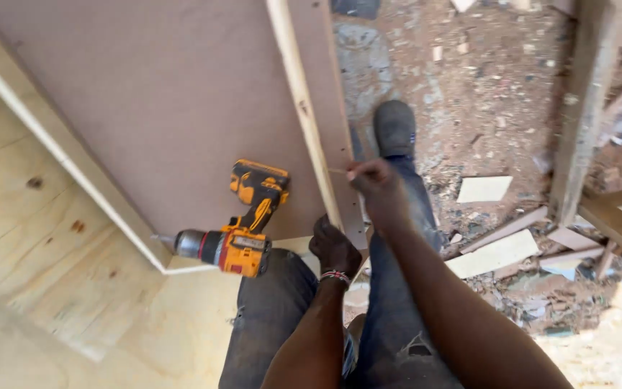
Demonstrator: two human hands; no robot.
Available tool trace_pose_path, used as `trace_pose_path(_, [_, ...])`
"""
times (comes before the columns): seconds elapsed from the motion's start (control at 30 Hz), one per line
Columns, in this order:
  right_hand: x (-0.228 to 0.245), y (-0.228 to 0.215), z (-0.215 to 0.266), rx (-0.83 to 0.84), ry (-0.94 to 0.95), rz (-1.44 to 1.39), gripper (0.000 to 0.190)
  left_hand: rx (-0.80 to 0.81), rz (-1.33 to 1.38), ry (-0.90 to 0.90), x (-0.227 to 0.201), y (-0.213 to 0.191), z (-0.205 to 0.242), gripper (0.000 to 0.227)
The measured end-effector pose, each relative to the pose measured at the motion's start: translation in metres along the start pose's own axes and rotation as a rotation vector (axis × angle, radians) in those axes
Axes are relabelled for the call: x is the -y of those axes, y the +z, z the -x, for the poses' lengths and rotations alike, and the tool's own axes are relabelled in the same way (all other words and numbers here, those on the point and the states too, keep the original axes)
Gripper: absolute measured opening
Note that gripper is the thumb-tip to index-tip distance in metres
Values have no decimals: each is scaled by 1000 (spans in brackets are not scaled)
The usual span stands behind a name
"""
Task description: Attaching a wooden frame to a structure using a power drill and screws
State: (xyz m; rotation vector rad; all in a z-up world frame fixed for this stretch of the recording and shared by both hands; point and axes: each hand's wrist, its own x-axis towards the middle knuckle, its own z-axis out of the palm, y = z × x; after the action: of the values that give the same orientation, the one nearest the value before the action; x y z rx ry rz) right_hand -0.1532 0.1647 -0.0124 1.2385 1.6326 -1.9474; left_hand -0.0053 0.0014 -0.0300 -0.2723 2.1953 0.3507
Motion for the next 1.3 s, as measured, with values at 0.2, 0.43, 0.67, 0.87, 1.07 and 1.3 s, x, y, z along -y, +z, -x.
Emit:
trace_pose_path(0.2, [10, 38, 33, 114, 21, 150, 29, -12, -8, 10, 13, -5, 3, 101])
trace_pose_path(0.43, [37, 8, 97, 94, 0, 165, 17, 287, 508, -116, -25, -144, 23, 111])
trace_pose_path(0.67, [77, 18, 158, 167, -159, 302, 13, 237, 1322, -86, -53, -225, 74, 45])
trace_pose_path(0.87, [46, 26, 168, 194, -274, 714, 51, 230, 1481, -377, 7, -183, 64, 47])
trace_pose_path(1.07, [76, 112, 109, 541, -835, 618, 88, 269, 1230, -528, 61, -132, 85, 42])
trace_pose_path(1.3, [-11, 168, 60, 654, -1092, 397, 40, 298, 1257, -491, 37, -121, 77, 4])
